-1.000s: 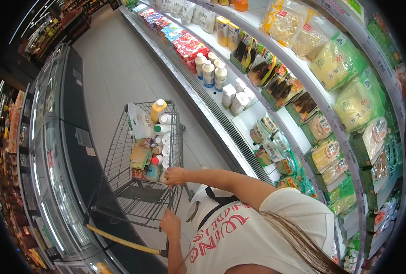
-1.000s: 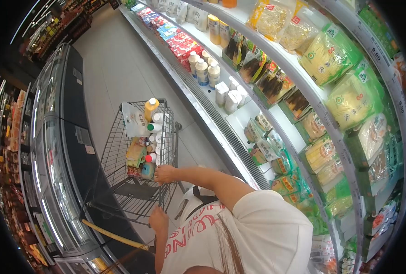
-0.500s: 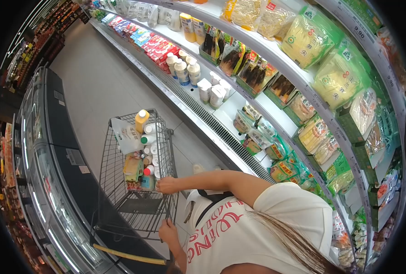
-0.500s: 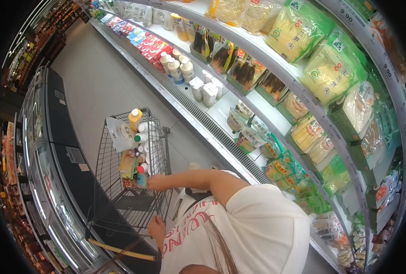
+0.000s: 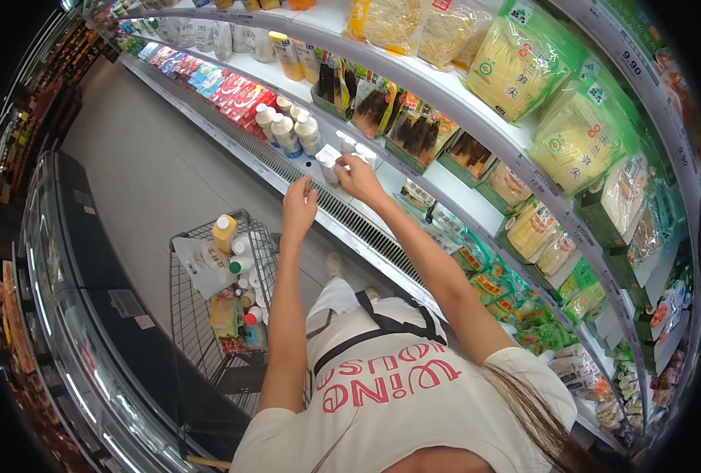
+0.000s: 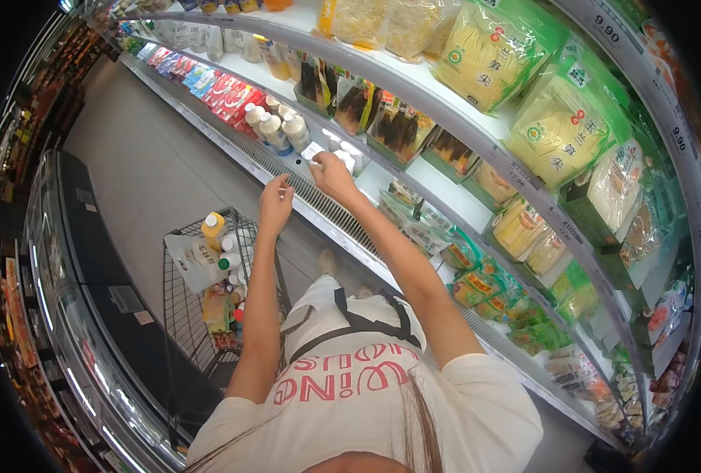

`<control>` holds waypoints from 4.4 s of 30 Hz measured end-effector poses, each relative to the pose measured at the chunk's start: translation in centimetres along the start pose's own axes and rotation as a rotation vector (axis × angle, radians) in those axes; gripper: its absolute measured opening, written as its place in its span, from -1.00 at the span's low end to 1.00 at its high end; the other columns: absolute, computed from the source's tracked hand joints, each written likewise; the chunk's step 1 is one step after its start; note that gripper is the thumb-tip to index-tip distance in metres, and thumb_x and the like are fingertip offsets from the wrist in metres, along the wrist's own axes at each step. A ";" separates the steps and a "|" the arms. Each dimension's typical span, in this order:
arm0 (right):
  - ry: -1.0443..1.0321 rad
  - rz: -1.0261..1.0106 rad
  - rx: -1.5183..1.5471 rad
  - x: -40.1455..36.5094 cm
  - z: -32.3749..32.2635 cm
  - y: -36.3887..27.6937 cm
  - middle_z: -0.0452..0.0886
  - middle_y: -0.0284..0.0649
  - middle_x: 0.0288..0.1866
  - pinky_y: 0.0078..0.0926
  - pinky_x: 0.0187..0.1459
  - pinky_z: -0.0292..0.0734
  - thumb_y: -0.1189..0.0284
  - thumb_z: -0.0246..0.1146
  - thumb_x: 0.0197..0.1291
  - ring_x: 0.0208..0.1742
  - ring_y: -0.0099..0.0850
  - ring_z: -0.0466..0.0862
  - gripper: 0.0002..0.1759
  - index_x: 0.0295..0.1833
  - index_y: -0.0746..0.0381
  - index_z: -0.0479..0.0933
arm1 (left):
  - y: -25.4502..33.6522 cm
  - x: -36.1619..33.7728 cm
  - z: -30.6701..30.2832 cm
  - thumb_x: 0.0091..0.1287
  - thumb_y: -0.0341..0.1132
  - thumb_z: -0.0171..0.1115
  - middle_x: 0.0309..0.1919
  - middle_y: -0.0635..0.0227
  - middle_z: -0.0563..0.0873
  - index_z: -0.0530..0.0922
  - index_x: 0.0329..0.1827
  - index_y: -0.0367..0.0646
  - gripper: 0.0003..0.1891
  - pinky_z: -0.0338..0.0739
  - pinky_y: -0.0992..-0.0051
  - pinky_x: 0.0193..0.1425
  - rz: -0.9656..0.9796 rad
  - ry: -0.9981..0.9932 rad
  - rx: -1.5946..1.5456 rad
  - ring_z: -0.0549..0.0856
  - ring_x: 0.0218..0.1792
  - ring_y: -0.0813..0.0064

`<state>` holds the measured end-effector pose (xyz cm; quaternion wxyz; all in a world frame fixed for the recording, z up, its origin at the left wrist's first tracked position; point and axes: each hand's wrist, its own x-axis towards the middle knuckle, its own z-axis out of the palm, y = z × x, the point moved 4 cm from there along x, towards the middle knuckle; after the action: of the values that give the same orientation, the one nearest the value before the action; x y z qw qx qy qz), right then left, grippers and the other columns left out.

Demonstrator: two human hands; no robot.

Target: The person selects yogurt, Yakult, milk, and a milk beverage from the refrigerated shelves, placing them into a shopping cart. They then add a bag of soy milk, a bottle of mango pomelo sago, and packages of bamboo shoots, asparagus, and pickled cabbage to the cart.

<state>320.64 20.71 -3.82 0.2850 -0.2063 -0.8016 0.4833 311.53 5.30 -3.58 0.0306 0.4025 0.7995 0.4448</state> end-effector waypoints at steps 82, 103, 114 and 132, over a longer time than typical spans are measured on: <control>-1.190 -0.437 -0.039 -23.5 32.2 -8.3 0.56 0.06 -0.31 -0.05 -0.10 0.44 0.40 0.28 0.06 -0.16 0.06 0.55 -0.74 -0.20 0.32 0.45 | -13.0 -35.9 -24.0 0.31 -0.61 0.07 0.18 0.16 0.45 0.18 0.35 -0.31 -0.47 0.34 0.47 0.22 -0.849 1.271 -0.335 0.49 0.10 0.38; -1.349 -0.537 -0.110 -22.0 32.5 -8.5 0.50 -0.09 -0.37 -0.21 -0.10 0.45 0.52 0.23 0.10 -0.16 -0.09 0.52 -0.90 -0.33 0.32 0.47 | -47.0 -29.6 -17.9 0.46 -0.36 0.04 0.14 0.04 0.51 0.36 0.18 -0.41 -0.66 0.49 0.05 0.27 -0.665 1.924 -1.769 0.51 0.18 0.08; -1.360 -0.662 -0.166 -21.2 33.3 -9.2 0.50 -0.10 -0.39 -0.23 -0.11 0.47 0.48 0.20 0.07 -0.22 -0.12 0.53 -0.89 -0.38 0.29 0.44 | -45.9 -30.8 -18.4 0.36 -0.45 0.01 -0.13 0.04 0.58 0.41 0.01 -0.41 -0.76 0.58 0.21 0.19 -1.090 1.660 -1.792 0.61 -0.06 0.11; -0.491 -0.143 -0.118 -13.3 7.7 -8.4 0.59 -0.01 -0.22 -0.10 -0.19 0.50 0.38 0.20 0.21 -0.21 0.03 0.60 -0.73 -0.04 0.30 0.49 | -3.5 -13.5 -4.1 0.38 -0.45 0.08 -0.28 0.27 0.65 0.51 -0.06 -0.29 -0.86 0.53 0.54 -0.25 -0.428 -0.174 -0.433 0.64 -0.29 0.56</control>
<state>325.16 3.86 -2.62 0.1028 -0.0416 -0.8862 0.4499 316.79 -7.53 -7.88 0.2766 0.2458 0.7471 0.5522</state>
